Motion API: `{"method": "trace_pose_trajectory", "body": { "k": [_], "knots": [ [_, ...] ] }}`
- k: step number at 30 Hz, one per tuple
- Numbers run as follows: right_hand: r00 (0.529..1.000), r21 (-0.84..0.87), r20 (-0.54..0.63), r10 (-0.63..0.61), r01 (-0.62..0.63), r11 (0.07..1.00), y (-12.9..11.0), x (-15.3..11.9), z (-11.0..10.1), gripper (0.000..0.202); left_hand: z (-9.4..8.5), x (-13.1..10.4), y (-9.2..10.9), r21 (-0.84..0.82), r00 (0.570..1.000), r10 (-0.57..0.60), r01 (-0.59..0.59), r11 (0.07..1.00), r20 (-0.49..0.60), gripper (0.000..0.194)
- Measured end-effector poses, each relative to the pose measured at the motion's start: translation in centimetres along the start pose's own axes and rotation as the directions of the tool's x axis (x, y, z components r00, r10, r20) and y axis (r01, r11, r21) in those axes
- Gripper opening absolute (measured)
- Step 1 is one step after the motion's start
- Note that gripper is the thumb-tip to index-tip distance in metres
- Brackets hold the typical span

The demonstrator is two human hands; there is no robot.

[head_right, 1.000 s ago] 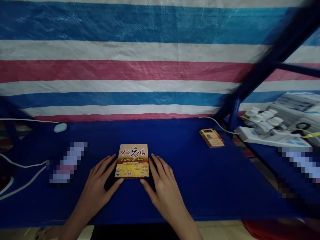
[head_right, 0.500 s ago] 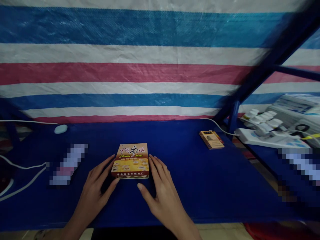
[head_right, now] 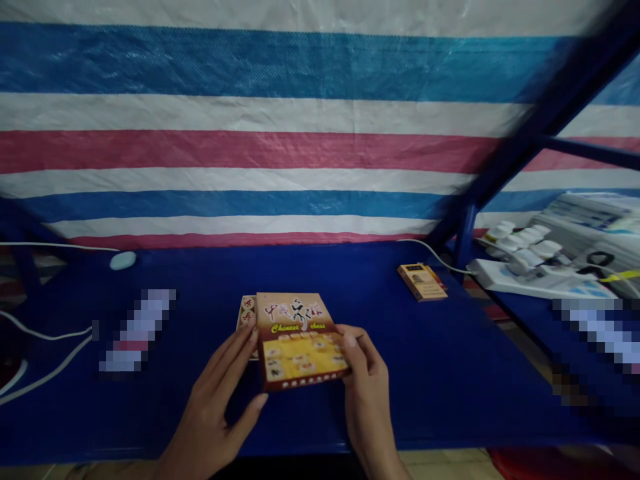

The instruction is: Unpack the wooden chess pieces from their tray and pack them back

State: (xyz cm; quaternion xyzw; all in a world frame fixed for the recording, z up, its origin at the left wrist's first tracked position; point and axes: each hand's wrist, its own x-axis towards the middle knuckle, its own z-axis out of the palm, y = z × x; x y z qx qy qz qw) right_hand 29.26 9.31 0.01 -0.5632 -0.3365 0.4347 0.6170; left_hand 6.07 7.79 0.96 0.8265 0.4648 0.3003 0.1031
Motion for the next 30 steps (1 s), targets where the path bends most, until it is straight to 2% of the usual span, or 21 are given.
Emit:
{"method": "trace_pose_trajectory", "body": {
  "k": [4,6,9,12,14,16,18,20,22,25,27,30],
  "knots": [
    [0.997,0.006,-0.074,0.032,-0.032,0.999,-0.4,0.9,-1.9,0.038,0.6,0.2,0.8,0.033,0.994,0.077,-0.08,0.996,0.08,0.07],
    [0.991,0.009,-0.129,0.037,-0.036,0.999,-0.6,1.8,-3.1,0.048,0.7,0.3,0.3,0.02,0.998,0.048,-0.049,0.999,0.032,0.066],
    [0.972,0.039,-0.233,0.043,-0.034,0.999,-0.5,3.4,-4.6,0.058,0.3,0.1,-1.7,-0.015,0.992,-0.061,0.06,0.998,-0.115,0.059],
    [0.969,-0.082,-0.248,-0.016,-0.005,0.997,0.1,4.4,-5.5,0.063,-0.2,-0.4,-4.1,-0.025,0.966,-0.186,0.184,0.983,-0.182,0.052],
    [0.984,-0.241,-0.164,-0.077,0.036,0.97,0.6,4.6,-5.7,0.064,-0.3,-0.6,-5.4,-0.007,0.952,-0.257,0.259,0.966,-0.167,0.048],
    [0.983,-0.447,-0.067,-0.172,0.124,0.886,0.8,4.4,-5.6,0.061,-0.1,-0.8,-6.3,0.019,0.948,-0.289,0.294,0.956,-0.134,0.045],
    [0.95,-0.674,-0.007,-0.313,0.227,0.703,0.7,4.0,-5.3,0.058,0.2,-0.8,-6.6,0.05,0.956,-0.274,0.28,0.959,-0.102,0.044],
    [0.889,-0.82,0.095,-0.448,0.325,0.471,0.4,3.6,-4.8,0.058,0.5,-0.7,-6.5,0.092,0.968,-0.24,0.247,0.965,-0.079,0.045],
    [0.827,-0.833,0.262,-0.498,0.454,0.316,0.2,3.4,-4.2,0.058,0.6,-0.6,-6.3,0.133,0.974,-0.217,0.223,0.966,-0.061,0.048],
    [0.742,-0.745,0.522,-0.42,0.636,0.198,0.5,3.1,-3.5,0.054,0.6,-0.5,-6.1,0.163,0.981,-0.194,0.196,0.967,-0.03,0.052],
    [0.705,-0.708,0.617,-0.349,0.691,0.145,0.9,3.1,-3.3,0.053,0.6,-0.6,-6.1,0.174,0.983,-0.184,0.184,0.967,-0.018,0.052],
    [0.682,-0.687,0.656,-0.323,0.717,0.119,1.2,3.1,-3.3,0.053,0.6,-0.7,-6.2,0.193,0.985,-0.174,0.174,0.966,-0.016,0.052]
  ]
}}
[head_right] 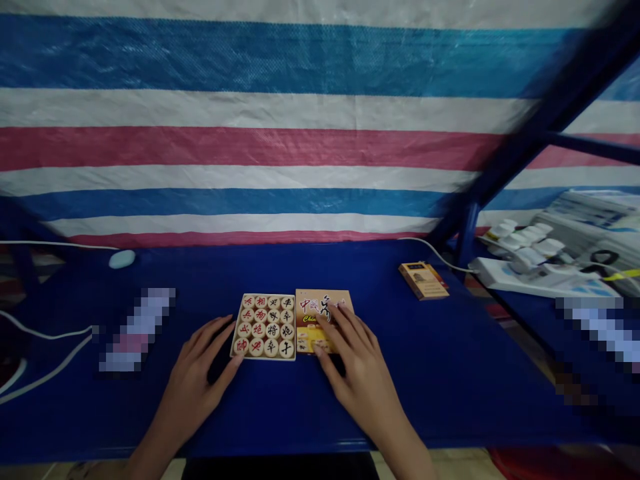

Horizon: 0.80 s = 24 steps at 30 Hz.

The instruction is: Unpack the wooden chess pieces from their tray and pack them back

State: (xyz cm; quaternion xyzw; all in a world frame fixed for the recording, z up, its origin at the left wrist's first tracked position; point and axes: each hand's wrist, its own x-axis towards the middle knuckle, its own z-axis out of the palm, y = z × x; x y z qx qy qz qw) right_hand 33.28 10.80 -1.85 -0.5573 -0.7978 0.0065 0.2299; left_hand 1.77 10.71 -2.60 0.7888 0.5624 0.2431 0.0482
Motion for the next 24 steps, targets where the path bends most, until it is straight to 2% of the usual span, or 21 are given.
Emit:
{"method": "trace_pose_trajectory", "body": {
  "k": [8,14,24],
  "knots": [
    [1.0,0.044,-0.003,-0.002,0.002,0.999,0.3,-0.1,-0.6,0.053,0.1,0.0,0.0,0.025,0.998,0.06,-0.06,0.998,-0.01,0.055],
    [0.998,0.102,0.056,-0.017,0.012,0.995,0.9,-0.6,-1.2,0.057,0.1,0.0,0.5,0.041,0.995,0.093,-0.091,0.995,-0.044,0.052],
    [1.0,0.124,0.004,-0.021,0.02,0.992,0.6,-0.6,-0.7,0.058,0.0,0.0,0.5,0.027,0.996,0.075,-0.074,0.997,-0.041,0.051]
  ]
}}
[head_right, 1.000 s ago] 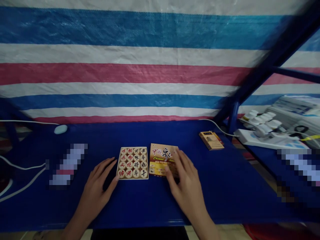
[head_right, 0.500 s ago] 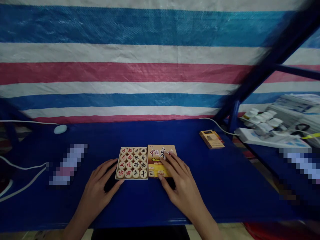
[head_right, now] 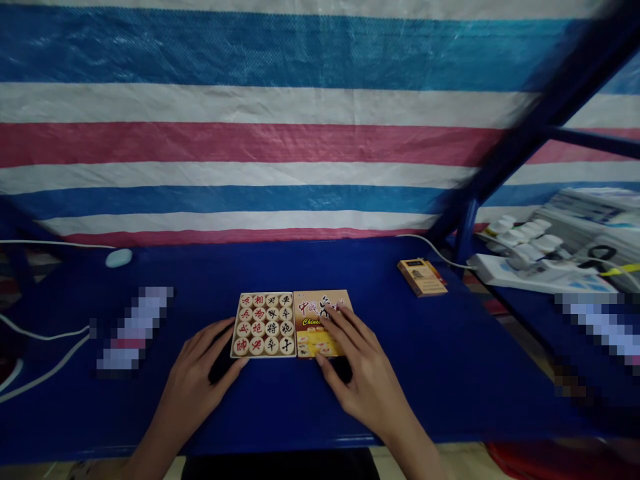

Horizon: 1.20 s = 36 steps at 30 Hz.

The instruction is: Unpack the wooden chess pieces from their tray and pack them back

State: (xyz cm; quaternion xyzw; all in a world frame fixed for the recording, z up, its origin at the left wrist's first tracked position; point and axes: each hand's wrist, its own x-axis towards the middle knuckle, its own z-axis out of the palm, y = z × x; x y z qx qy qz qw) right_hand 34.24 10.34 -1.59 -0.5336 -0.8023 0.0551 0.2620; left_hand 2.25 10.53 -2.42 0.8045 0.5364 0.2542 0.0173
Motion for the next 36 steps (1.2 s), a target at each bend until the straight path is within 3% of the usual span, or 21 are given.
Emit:
{"method": "trace_pose_trajectory", "body": {
  "k": [19,24,30,36],
  "knots": [
    [1.0,-0.074,0.01,-0.023,0.024,0.997,0.1,0.1,0.0,0.058,-0.2,0.1,0.0,-0.017,0.999,-0.027,0.028,0.999,0.029,0.051],
    [0.998,-0.115,-0.039,-0.059,0.054,0.992,0.1,0.3,-0.2,0.058,-0.5,0.3,0.3,-0.062,0.998,-0.057,0.057,0.996,-0.002,0.052],
    [0.97,-0.033,-0.23,-0.074,0.068,0.997,-2.6,1.6,0.0,0.038,-1.2,0.2,1.4,-0.225,0.965,-0.174,0.129,0.966,-0.195,0.026],
    [0.97,0.008,-0.234,-0.06,0.064,0.998,-5.5,2.3,2.1,0.023,-0.8,0.4,2.3,-0.229,0.963,-0.219,0.18,0.957,-0.159,0.018]
  ]
}}
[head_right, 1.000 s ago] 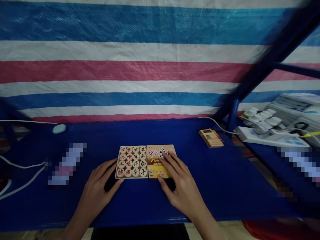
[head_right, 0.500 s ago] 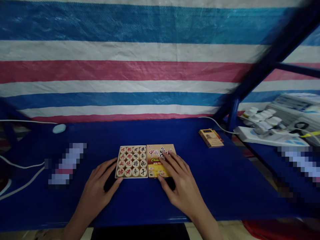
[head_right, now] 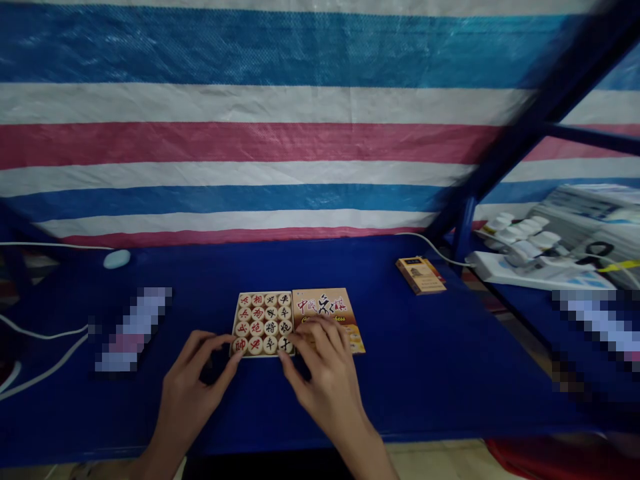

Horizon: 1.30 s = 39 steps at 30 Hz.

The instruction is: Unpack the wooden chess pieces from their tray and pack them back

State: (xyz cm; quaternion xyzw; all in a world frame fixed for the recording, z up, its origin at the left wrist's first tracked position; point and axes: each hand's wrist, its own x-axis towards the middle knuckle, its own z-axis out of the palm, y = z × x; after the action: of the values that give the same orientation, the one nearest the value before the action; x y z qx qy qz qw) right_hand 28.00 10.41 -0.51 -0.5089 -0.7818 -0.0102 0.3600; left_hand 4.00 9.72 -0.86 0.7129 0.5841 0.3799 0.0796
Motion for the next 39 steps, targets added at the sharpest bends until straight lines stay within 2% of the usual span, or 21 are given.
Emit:
{"method": "trace_pose_trajectory", "body": {
  "k": [13,15,18,20,22,24,26,28,31,35,39],
  "knots": [
    [0.999,0.025,-0.017,0.048,-0.047,0.999,-0.1,-0.3,0.7,0.021,0.3,0.1,-0.5,-0.052,0.999,-0.002,0.004,0.999,0.053,0.019],
    [0.998,0.041,-0.028,0.05,-0.049,0.998,-0.1,-0.2,0.5,0.022,0.1,0.1,-0.3,-0.046,1.0,0.011,-0.011,0.999,0.008,0.019],
    [0.995,0.069,-0.085,0.055,-0.049,0.996,-0.3,-0.4,-0.1,0.025,-0.4,-0.4,0.1,0.008,0.991,0.06,-0.06,0.998,-0.121,0.021],
    [0.993,0.096,-0.106,0.051,-0.041,0.995,-0.6,-0.9,-0.6,0.028,-0.7,-1.1,0.3,0.024,0.984,0.096,-0.093,0.995,-0.152,0.025],
    [0.999,0.141,-0.045,0.027,-0.021,0.99,-1.0,-1.6,-1.0,0.031,-0.8,-1.8,0.5,0.013,0.985,0.144,-0.143,0.99,-0.092,0.027],
    [0.996,0.189,0.089,-0.025,0.007,0.982,-1.6,-2.5,-1.0,0.033,-0.7,-2.5,0.6,0.007,0.976,0.214,-0.214,0.977,0.029,0.026],
    [0.973,0.215,0.216,-0.077,0.03,0.976,-2.1,-3.1,-0.9,0.033,-0.4,-3.0,0.6,0.013,0.951,0.27,-0.275,0.961,0.149,0.025],
    [0.953,0.211,0.286,-0.102,0.041,0.977,-2.5,-3.3,-0.7,0.034,-0.1,-3.2,0.4,0.024,0.935,0.284,-0.296,0.955,0.214,0.03],
    [0.939,0.216,0.326,-0.107,0.037,0.976,-2.8,-3.1,-0.7,0.037,0.1,-3.2,0.3,0.02,0.933,0.272,-0.284,0.959,0.236,0.039],
    [0.931,0.243,0.35,-0.105,0.017,0.97,-2.7,-2.4,-0.5,0.033,0.3,-2.9,0.6,-0.027,0.93,0.275,-0.277,0.961,0.243,0.025],
    [0.944,0.234,0.32,-0.087,0.01,0.972,-2.6,-2.3,-0.1,0.024,0.6,-2.6,1.0,-0.038,0.953,0.252,-0.25,0.968,0.167,0.018]
  ]
}}
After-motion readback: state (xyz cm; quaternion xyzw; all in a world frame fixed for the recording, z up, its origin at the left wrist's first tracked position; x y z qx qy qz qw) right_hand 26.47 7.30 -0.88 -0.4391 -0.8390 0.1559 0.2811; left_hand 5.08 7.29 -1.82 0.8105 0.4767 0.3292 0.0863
